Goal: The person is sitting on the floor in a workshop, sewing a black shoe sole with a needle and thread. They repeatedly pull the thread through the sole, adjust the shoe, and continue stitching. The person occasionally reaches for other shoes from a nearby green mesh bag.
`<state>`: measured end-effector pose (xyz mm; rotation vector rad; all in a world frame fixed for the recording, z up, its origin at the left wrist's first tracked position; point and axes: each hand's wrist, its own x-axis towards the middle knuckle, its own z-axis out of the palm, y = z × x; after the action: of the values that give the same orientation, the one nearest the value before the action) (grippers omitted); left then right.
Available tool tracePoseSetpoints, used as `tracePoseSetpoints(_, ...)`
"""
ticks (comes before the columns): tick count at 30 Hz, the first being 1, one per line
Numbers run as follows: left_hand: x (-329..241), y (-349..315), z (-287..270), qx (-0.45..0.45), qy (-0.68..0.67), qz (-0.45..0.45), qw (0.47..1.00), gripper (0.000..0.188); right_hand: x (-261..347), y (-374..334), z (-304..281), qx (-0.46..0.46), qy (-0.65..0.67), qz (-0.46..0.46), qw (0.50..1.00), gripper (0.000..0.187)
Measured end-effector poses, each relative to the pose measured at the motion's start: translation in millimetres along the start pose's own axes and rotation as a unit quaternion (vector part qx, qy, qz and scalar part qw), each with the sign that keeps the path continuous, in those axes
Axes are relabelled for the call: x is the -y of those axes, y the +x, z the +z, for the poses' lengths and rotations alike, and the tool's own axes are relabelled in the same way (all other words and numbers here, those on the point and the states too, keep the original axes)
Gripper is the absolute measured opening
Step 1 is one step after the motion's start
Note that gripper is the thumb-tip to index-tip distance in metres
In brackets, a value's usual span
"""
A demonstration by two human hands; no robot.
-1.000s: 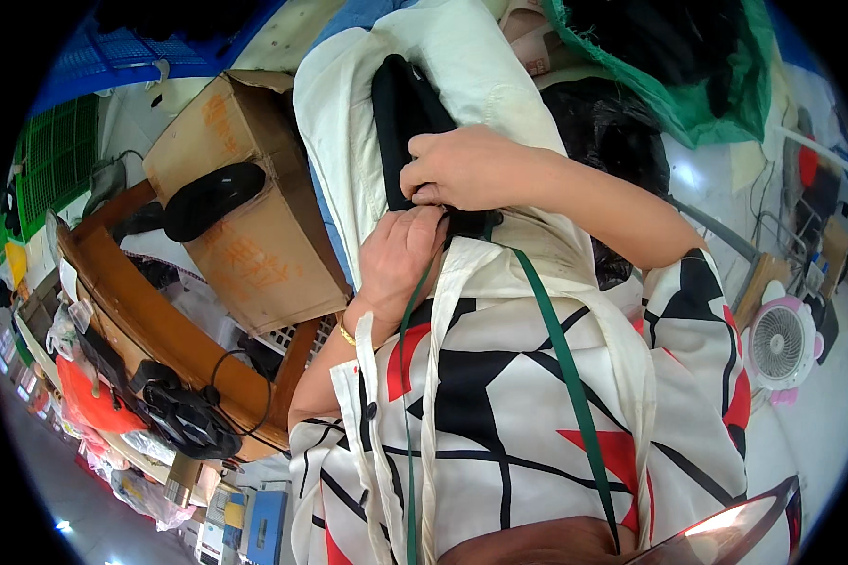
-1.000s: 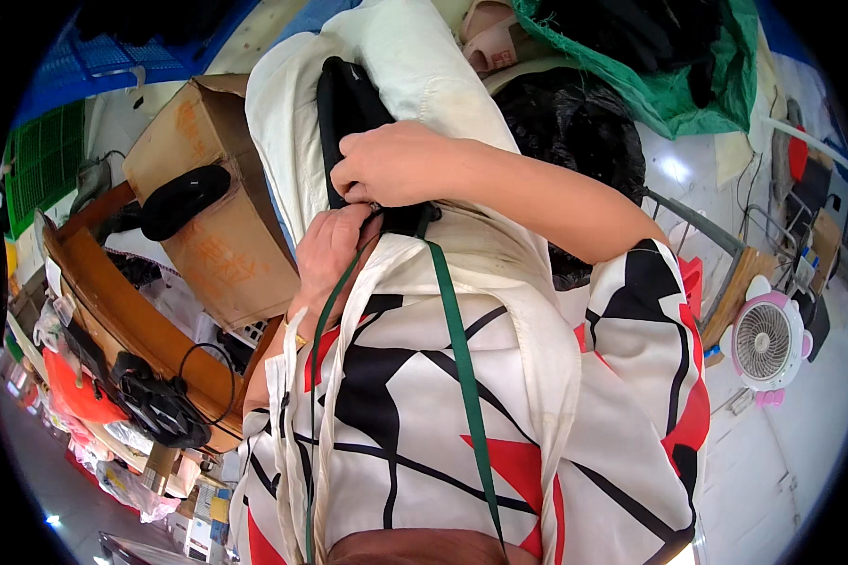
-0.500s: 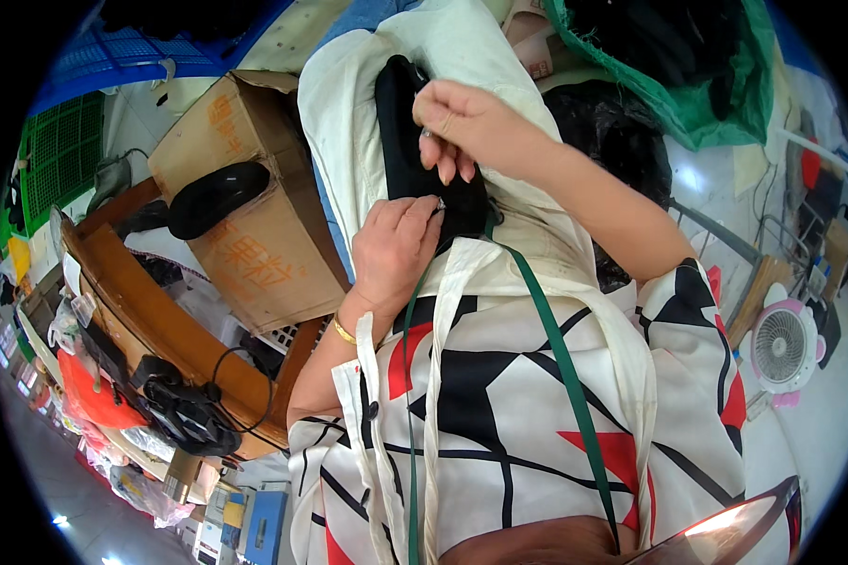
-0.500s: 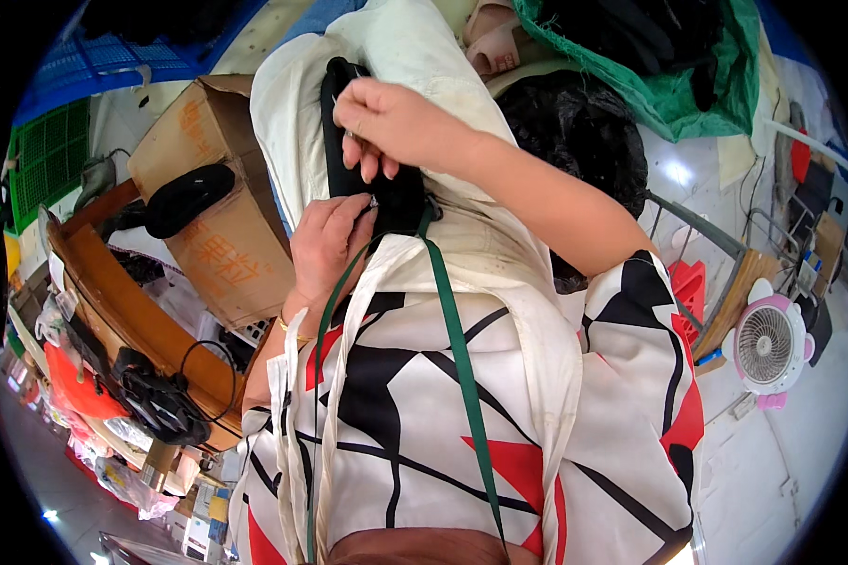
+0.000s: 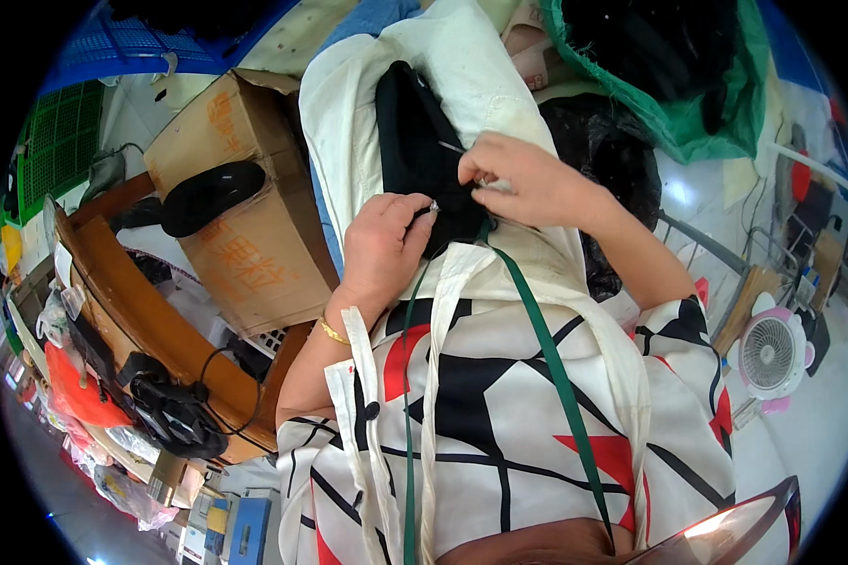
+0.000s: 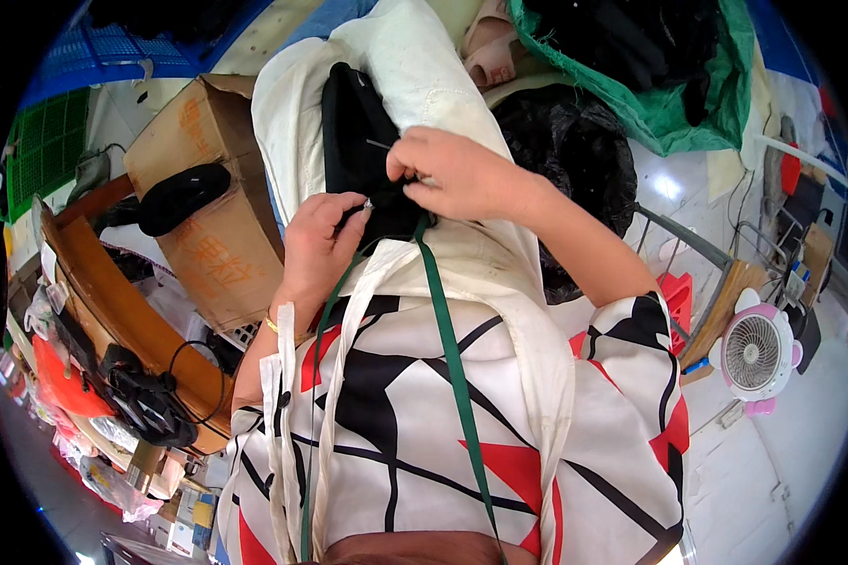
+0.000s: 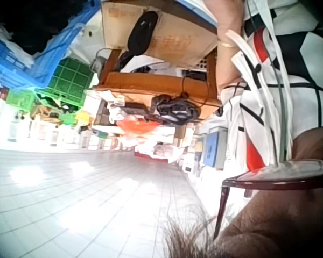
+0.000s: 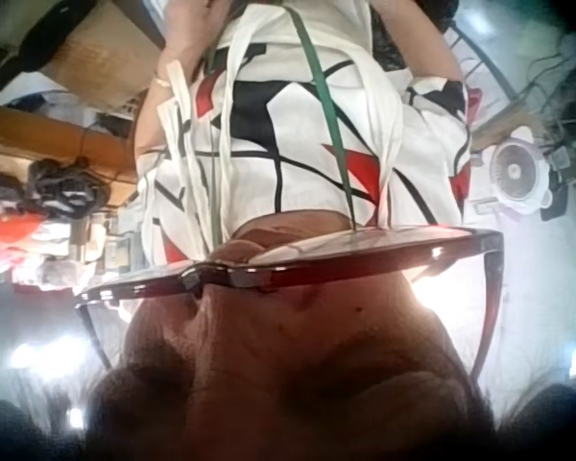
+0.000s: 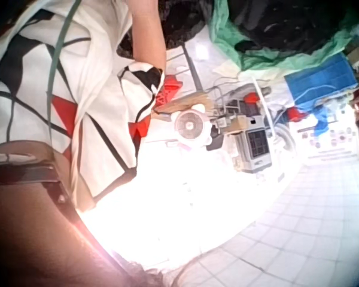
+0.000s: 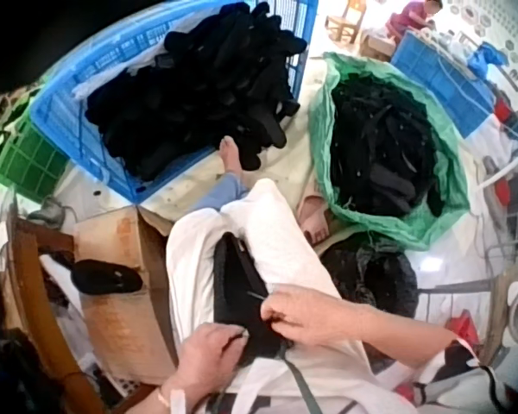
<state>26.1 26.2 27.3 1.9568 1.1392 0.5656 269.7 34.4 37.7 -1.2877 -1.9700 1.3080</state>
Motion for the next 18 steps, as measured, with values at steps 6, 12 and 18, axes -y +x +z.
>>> tracePoseSetpoints(6,-1.2,4.2,-5.1,0.034,-0.038,-0.041,0.998,0.015,-2.4,-2.6,11.7,-0.011,-0.132,-0.090,0.987,0.015)
tracePoseSetpoints(12,-4.2,14.0,-12.6,0.091,-0.033,-0.006,0.995,0.015,4.1,8.6,-5.1,-0.006,-0.066,-0.086,0.994,0.009)
tracePoseSetpoints(18,-4.4,16.8,-12.3,0.095,-0.019,-0.003,0.995,0.014,7.6,14.1,-8.5,-0.079,0.179,0.082,0.977,0.011)
